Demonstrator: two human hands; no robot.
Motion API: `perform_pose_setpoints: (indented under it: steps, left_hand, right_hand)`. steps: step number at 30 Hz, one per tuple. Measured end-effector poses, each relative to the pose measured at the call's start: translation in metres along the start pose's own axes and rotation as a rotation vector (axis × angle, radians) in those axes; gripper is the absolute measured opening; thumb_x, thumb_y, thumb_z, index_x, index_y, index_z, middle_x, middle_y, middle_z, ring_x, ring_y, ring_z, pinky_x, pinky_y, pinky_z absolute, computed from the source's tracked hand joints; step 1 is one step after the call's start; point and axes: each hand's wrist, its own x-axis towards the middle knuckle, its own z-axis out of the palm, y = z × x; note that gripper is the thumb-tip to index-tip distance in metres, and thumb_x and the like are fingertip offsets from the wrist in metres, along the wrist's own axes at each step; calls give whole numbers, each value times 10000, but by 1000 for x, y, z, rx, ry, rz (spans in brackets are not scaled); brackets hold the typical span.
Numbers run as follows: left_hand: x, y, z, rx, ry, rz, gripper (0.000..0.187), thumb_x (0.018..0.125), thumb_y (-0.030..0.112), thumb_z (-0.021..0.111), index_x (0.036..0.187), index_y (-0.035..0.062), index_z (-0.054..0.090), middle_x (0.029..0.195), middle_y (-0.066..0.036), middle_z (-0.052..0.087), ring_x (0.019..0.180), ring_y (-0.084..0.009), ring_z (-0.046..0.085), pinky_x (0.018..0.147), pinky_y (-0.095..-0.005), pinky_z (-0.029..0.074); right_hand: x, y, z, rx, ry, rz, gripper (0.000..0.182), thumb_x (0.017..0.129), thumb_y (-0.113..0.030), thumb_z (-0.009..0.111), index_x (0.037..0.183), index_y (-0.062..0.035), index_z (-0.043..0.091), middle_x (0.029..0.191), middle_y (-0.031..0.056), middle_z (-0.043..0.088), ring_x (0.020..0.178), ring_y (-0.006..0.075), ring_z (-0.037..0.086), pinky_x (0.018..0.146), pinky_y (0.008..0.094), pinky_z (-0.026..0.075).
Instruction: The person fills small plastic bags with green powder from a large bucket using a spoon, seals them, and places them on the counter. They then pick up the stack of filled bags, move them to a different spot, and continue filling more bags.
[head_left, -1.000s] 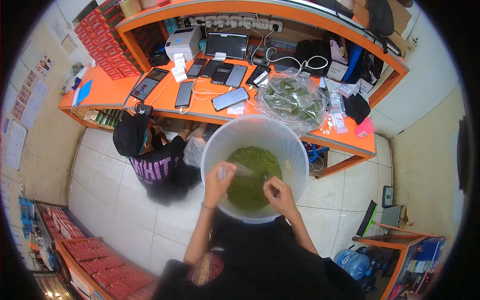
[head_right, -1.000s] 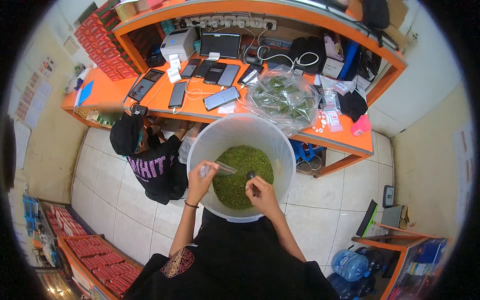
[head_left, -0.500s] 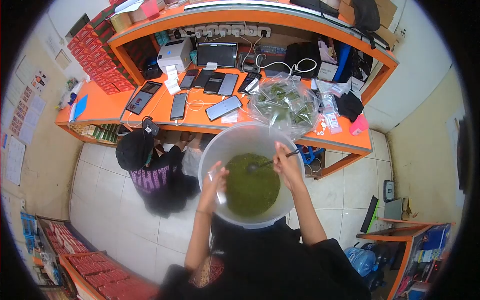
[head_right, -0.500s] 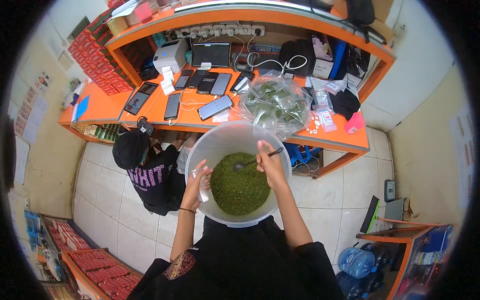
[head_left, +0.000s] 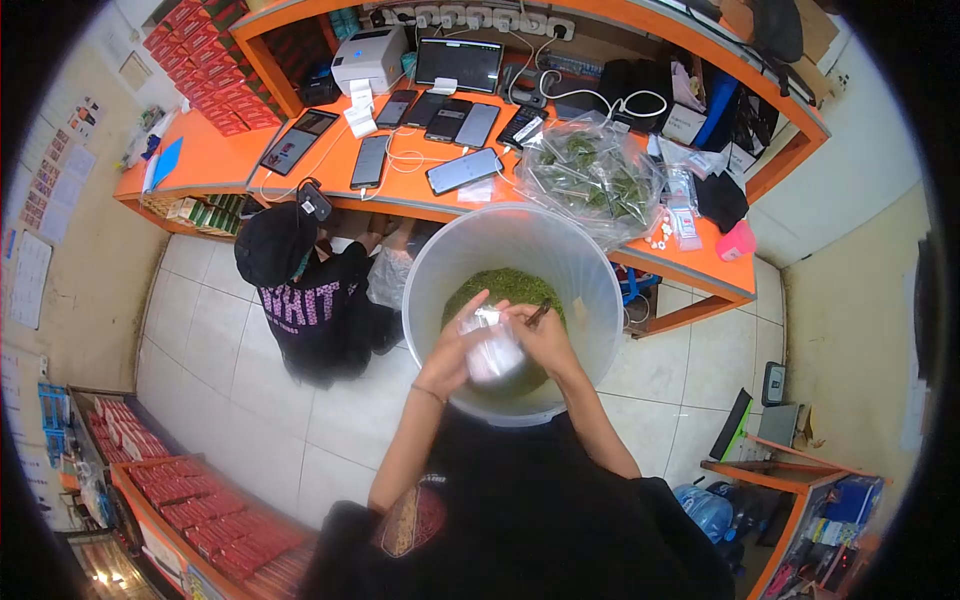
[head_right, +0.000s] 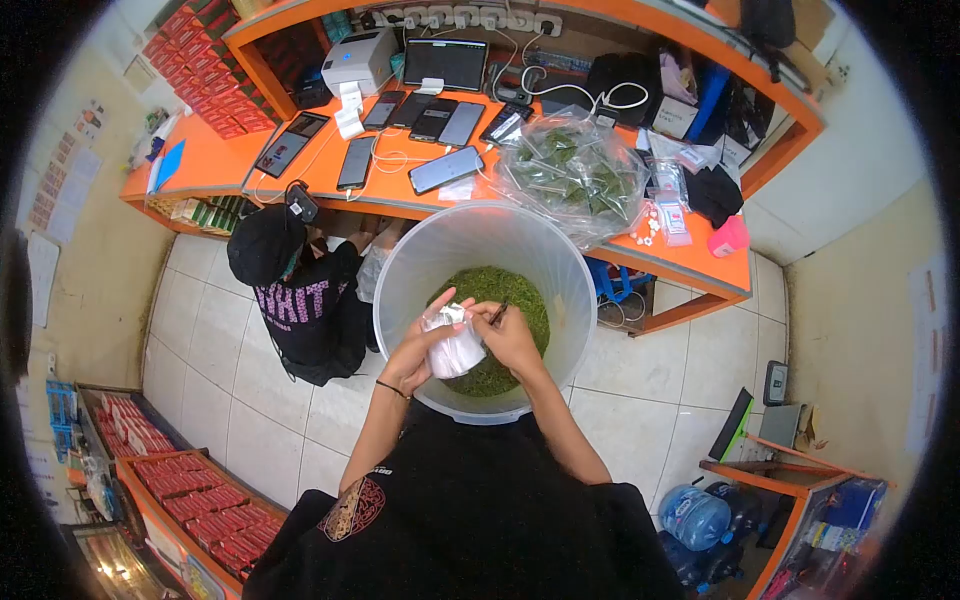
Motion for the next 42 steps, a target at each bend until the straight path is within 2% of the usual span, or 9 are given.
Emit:
perform_pose_setpoints:
  steps: [11,13,20,23,25,28,32,36,42]
  left_hand:
    - [11,-8,-4,474,129,230,641,791,119,783,1352,43,483,1215,-137,635,1103,-223,609,947,-325,484]
    - [17,-11,-17,1007,185,516,647,763,164,813,1322,31,516,1220,-147,637,1055,-240,631,920,-345,490]
    - [13,-2,-13,1076,288,528,591,759,190,819,1265,27,561,1121,-107,654,988,-213,629,884,-325,490]
    - [16,-3,-12,773,227,337,541,781,170,808,1248,37,569,1035,-71,647,902,-148,626,785,-279,508]
    - [14,0,-6,642,270,251,512,799,143,797,1243,42,564,984,-49,632,845,-93,612,691,-242,502]
    - [10,3,-1,513,206,225,526,803,126,792,1258,37,542,966,-47,629,837,-97,611,670,-245,505]
    - [8,4,11,272,138,82,548,813,120,783,1285,42,518,982,-49,626,840,-114,616,701,-260,520]
    - [11,-2,15,341,188,52,534,832,191,766,1291,44,537,1104,-61,618,994,-147,602,842,-287,509]
    - [5,5,15,-80,-4,30,502,900,118,605,1379,36,480,1144,-75,626,1004,-174,631,858,-315,526]
  right_hand:
    - [-1,-4,-18,-271,63,-107,151,881,-159,663,902,-9,673,599,-40,488,560,47,435,525,240,337]
    - [1,3,-22,-253,114,-137,153,863,-154,661,918,-11,672,562,-8,486,520,67,435,495,267,336]
    - [1,9,-25,-203,381,-166,167,880,-162,683,929,-10,636,592,-25,502,533,65,447,490,273,335]
    - [-3,-3,-21,-60,232,-166,263,876,-200,711,1012,-4,600,658,-30,525,574,59,460,504,265,346]
    - [-8,-5,-23,-286,203,-68,372,839,-242,759,1073,-14,580,741,-19,561,628,56,483,527,249,368]
    - [-12,-23,-22,66,-42,188,435,798,-297,800,1087,-41,600,778,-16,585,642,59,493,537,236,381]
    - [-19,-43,-13,-27,-309,253,388,814,-288,779,1094,-56,645,905,-11,623,759,56,535,615,231,417]
    - [-14,-22,-2,-122,-251,159,347,837,-260,756,1098,-58,649,963,1,635,802,72,546,672,252,438]
    - [-14,-4,0,206,-39,269,422,911,-503,623,1017,-96,648,854,-9,625,735,78,546,638,210,393]
